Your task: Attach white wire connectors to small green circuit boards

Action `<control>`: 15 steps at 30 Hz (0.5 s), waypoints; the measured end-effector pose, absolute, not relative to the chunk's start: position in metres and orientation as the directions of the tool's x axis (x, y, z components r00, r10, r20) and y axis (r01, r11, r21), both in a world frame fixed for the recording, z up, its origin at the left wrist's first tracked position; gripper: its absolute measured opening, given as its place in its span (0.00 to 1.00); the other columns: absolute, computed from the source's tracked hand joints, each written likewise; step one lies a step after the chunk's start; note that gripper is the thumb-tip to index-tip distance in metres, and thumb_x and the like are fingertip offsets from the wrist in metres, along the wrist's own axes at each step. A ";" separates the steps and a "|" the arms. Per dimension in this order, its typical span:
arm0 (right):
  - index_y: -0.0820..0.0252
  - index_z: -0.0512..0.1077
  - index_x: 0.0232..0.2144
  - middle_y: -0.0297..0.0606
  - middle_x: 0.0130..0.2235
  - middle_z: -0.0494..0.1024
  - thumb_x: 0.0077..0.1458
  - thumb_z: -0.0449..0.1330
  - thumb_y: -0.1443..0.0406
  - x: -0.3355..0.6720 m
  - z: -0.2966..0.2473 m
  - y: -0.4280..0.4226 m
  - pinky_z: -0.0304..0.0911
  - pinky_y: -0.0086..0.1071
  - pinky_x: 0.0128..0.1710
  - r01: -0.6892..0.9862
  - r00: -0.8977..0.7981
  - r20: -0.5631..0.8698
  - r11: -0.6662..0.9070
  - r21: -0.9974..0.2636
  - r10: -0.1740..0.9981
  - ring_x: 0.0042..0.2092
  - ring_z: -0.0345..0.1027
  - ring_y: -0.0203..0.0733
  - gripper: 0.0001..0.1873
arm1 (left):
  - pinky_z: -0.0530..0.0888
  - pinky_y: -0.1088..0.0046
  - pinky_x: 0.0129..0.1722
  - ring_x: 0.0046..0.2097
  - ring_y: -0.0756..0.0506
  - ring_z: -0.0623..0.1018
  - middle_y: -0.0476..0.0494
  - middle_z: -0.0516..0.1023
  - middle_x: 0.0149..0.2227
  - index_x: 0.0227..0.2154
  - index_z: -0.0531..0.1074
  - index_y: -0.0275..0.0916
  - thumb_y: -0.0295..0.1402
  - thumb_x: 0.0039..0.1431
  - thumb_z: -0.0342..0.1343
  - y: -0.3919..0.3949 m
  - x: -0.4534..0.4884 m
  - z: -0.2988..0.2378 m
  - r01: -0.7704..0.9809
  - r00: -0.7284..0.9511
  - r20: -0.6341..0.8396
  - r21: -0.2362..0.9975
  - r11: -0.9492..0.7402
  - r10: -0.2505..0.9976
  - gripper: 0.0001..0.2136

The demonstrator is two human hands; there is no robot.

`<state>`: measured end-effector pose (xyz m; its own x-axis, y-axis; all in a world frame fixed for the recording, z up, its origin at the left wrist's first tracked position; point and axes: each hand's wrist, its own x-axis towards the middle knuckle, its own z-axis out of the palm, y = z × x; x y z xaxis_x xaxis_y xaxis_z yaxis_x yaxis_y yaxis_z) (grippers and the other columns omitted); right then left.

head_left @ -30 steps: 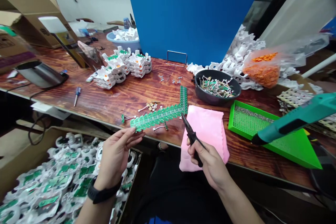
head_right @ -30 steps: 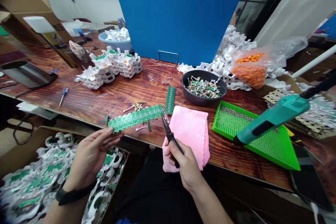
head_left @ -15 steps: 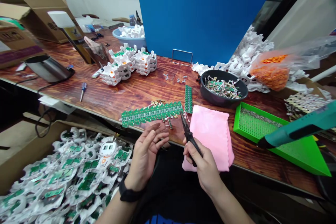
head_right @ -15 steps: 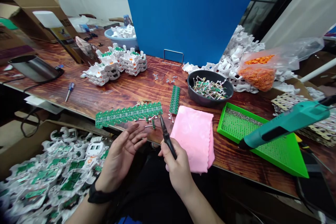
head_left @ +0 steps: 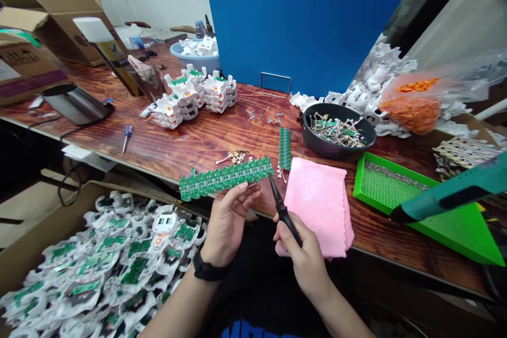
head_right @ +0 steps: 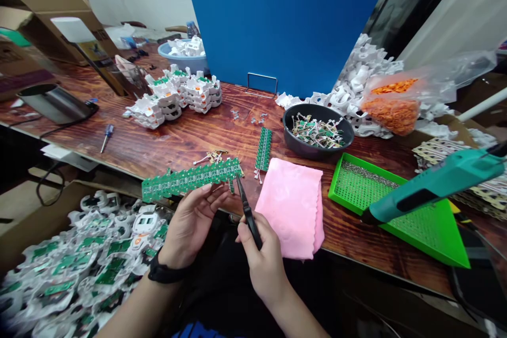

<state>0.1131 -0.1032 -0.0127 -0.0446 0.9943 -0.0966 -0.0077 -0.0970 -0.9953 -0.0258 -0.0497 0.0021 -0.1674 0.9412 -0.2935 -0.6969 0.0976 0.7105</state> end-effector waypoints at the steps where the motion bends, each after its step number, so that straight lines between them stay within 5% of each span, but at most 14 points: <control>1: 0.60 0.68 0.35 0.33 0.26 0.65 0.57 0.53 0.58 0.114 -0.013 -0.103 0.52 0.27 0.23 0.005 -0.067 -0.112 -0.112 -0.994 0.991 0.25 0.56 0.32 0.11 | 0.74 0.69 0.41 0.37 0.45 0.79 0.44 0.80 0.29 0.23 0.75 0.33 0.27 0.44 0.61 -0.049 -0.026 0.002 -0.696 -0.170 -0.291 0.712 0.095 0.941 0.03; 15: 0.60 0.68 0.37 0.34 0.29 0.67 0.57 0.52 0.58 0.116 -0.010 -0.103 0.57 0.30 0.30 0.084 -0.072 -0.124 -0.118 -0.989 0.990 0.30 0.61 0.35 0.12 | 0.74 0.65 0.41 0.37 0.41 0.79 0.42 0.80 0.28 0.19 0.73 0.35 0.28 0.44 0.57 -0.047 -0.034 0.003 -0.691 -0.154 -0.282 0.716 0.101 0.947 0.03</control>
<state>0.1160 -0.1027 -0.0103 -0.0724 0.9896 -0.1244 0.0839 -0.1182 -0.9894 -0.0341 -0.0468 0.0025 -0.1539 0.9469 -0.2822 -0.6908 0.1011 0.7160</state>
